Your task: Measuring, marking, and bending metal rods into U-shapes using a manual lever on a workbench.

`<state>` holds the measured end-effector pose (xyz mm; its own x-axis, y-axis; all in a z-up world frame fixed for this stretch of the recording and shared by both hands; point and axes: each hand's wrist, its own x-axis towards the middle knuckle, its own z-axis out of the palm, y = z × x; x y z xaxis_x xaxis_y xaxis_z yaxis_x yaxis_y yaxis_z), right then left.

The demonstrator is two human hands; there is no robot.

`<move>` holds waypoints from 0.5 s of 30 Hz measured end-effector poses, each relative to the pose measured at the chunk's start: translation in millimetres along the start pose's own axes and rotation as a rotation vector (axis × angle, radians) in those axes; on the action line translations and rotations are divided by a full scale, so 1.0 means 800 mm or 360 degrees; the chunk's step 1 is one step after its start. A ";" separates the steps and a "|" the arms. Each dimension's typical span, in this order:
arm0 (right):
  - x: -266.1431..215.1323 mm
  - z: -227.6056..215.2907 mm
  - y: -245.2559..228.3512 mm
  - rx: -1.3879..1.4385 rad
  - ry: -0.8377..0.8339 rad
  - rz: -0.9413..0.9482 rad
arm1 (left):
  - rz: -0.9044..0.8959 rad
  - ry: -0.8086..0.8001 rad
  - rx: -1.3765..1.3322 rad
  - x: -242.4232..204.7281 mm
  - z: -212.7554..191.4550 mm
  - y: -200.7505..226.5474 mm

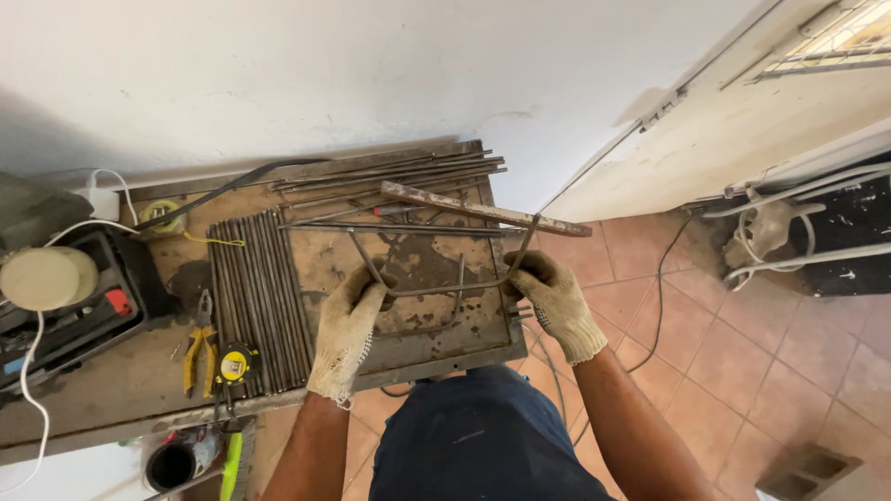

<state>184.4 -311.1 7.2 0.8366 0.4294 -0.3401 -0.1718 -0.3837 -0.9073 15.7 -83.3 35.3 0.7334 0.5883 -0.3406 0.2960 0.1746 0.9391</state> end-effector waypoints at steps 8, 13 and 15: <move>0.011 -0.024 0.018 0.0247 -0.0073 -0.0072 | 0.0058 0.0032 -0.0024 -0.001 0.019 0.009; -0.004 -0.018 0.011 0.0232 -0.0049 -0.0034 | 0.0067 0.0140 -0.0284 0.010 0.043 -0.026; -0.021 -0.008 0.011 0.0231 -0.0036 0.0021 | 0.0083 0.0178 -0.0385 0.000 0.060 -0.030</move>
<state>172.1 -326.7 6.1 0.8220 0.4442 -0.3563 -0.2575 -0.2681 -0.9283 37.7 -125.8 10.4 0.6676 0.6829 -0.2968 0.0947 0.3175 0.9435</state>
